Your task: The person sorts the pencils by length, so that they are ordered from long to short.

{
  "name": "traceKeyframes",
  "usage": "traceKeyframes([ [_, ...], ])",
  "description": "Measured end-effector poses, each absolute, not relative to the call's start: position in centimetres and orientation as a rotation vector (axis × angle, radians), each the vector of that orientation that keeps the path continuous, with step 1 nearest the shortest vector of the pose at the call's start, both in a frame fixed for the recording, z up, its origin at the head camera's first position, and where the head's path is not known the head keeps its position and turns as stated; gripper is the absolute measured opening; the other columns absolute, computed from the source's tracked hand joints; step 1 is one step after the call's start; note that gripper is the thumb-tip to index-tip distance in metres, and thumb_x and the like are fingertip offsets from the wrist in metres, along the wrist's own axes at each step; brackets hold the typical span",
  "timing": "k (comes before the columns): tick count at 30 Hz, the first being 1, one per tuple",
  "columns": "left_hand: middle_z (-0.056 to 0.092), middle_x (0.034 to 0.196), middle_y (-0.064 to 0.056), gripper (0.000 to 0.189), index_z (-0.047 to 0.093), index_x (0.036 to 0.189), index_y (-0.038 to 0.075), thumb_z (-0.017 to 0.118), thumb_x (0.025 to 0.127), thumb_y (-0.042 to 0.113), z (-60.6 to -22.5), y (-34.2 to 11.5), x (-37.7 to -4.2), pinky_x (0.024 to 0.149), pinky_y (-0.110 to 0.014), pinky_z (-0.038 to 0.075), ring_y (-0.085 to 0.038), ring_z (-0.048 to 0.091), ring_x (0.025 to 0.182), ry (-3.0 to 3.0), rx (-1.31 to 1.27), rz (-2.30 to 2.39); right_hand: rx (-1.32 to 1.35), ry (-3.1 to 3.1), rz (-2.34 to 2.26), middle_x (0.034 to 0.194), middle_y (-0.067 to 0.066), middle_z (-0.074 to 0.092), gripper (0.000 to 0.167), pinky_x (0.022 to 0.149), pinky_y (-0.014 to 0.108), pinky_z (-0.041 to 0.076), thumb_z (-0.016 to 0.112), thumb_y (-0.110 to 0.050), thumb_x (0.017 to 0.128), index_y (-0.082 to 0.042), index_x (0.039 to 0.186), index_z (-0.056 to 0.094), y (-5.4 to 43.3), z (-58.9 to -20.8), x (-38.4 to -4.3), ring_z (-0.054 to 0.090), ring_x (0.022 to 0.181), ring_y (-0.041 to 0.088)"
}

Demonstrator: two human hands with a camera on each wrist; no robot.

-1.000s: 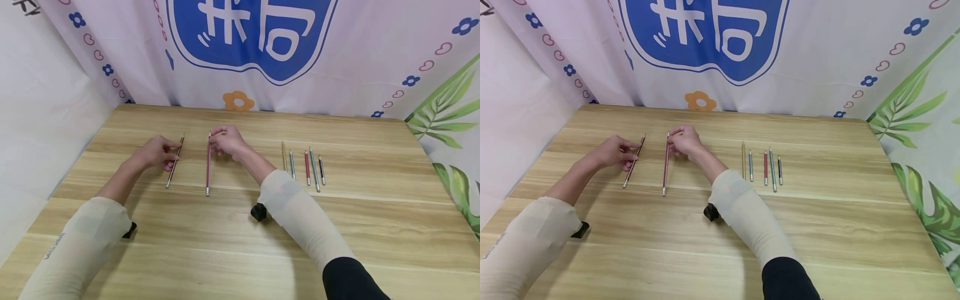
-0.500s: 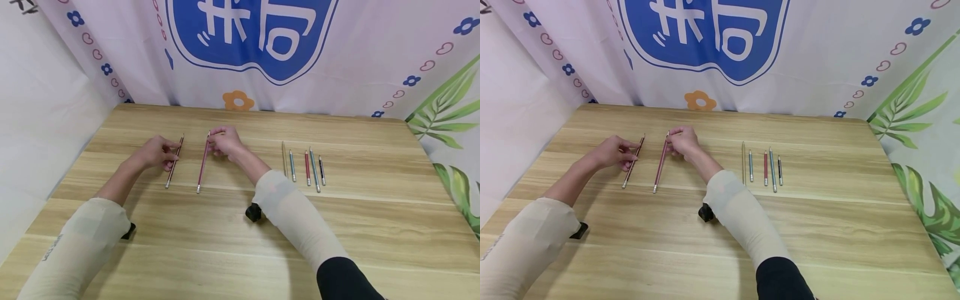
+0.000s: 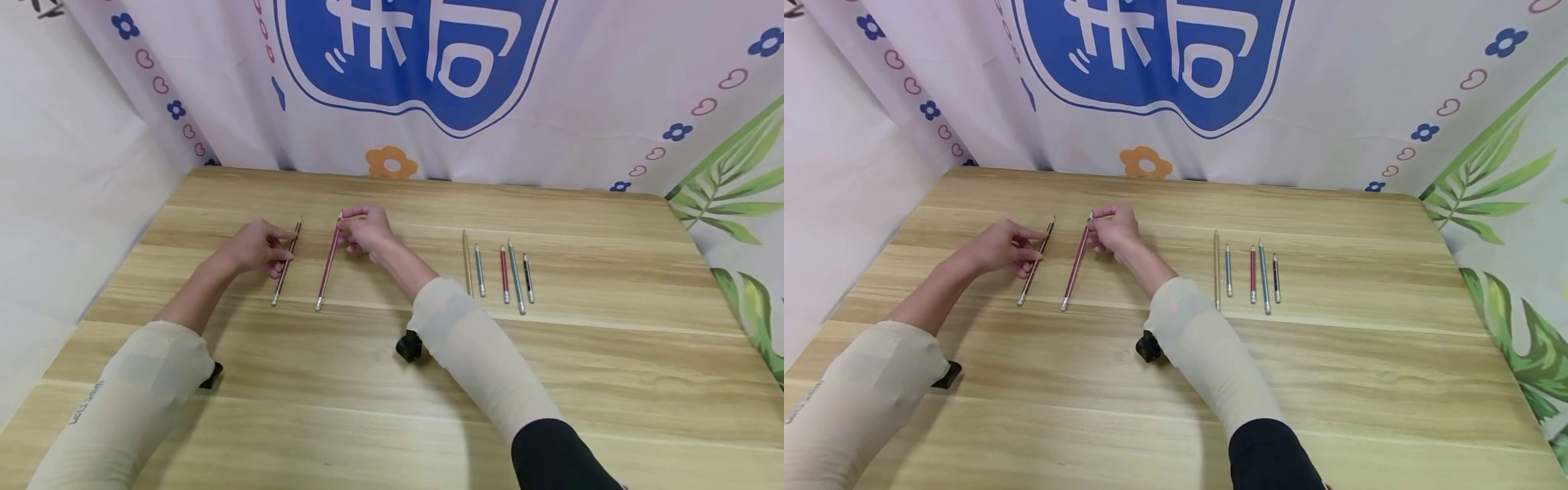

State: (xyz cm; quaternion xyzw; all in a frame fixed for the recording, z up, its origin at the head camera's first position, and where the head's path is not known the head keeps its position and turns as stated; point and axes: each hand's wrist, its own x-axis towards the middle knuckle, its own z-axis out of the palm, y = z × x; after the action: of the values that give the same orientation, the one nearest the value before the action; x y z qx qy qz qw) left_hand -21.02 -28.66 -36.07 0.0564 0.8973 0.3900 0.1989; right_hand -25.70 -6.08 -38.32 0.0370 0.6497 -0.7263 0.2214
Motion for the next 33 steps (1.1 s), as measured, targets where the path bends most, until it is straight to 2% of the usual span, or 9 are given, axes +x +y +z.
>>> traceKeyframes([
  [4, 0.064, 0.080, -0.019, 0.052, 0.042, 0.144, -0.019, 0.064, 0.098, -0.009, -36.1, -28.7, -21.1, 0.058, -0.034, 0.065, -0.015, 0.064, 0.060, 2.504, 0.156, 1.094, 0.108, 1.786, -2.015, 0.087, 0.013, 0.072, 0.022, 0.045, 0.019, 0.050, 0.067, 0.002, 0.098, 0.002, 0.120, 0.065, -6.3, -38.4, -25.7, 0.067, 0.063, 0.020],
  [14, 0.064, 0.082, -0.019, 0.053, 0.041, 0.144, -0.019, 0.064, 0.097, -0.010, -36.1, -28.7, -21.2, 0.058, -0.035, 0.065, -0.016, 0.064, 0.060, 2.499, 0.153, 1.098, 0.132, 1.836, -2.018, 0.093, 0.017, 0.076, 0.020, 0.044, 0.019, 0.050, 0.071, 0.004, 0.094, -0.002, 0.113, 0.068, -7.2, -38.3, -25.6, 0.068, 0.065, 0.021],
  [25, 0.064, 0.080, -0.019, 0.051, 0.044, 0.143, -0.018, 0.065, 0.097, -0.009, -36.2, -28.7, -21.2, 0.058, -0.035, 0.065, -0.016, 0.064, 0.060, 2.504, 0.164, 1.104, 0.179, 1.840, -2.030, 0.086, 0.014, 0.075, 0.019, 0.046, 0.021, 0.052, 0.071, 0.006, 0.092, -0.001, 0.110, 0.068, -8.4, -38.1, -25.4, 0.066, 0.060, 0.019],
  [33, 0.064, 0.081, -0.018, 0.052, 0.043, 0.144, -0.018, 0.063, 0.098, -0.010, -36.2, -28.9, -21.2, 0.057, -0.034, 0.065, -0.015, 0.064, 0.060, 2.497, 0.162, 1.115, 0.174, 1.984, -1.973, 0.083, 0.012, 0.074, 0.014, 0.043, 0.020, 0.050, 0.072, 0.004, 0.093, 0.000, 0.106, 0.068, -9.6, -38.0, -25.3, 0.064, 0.057, 0.016],
])
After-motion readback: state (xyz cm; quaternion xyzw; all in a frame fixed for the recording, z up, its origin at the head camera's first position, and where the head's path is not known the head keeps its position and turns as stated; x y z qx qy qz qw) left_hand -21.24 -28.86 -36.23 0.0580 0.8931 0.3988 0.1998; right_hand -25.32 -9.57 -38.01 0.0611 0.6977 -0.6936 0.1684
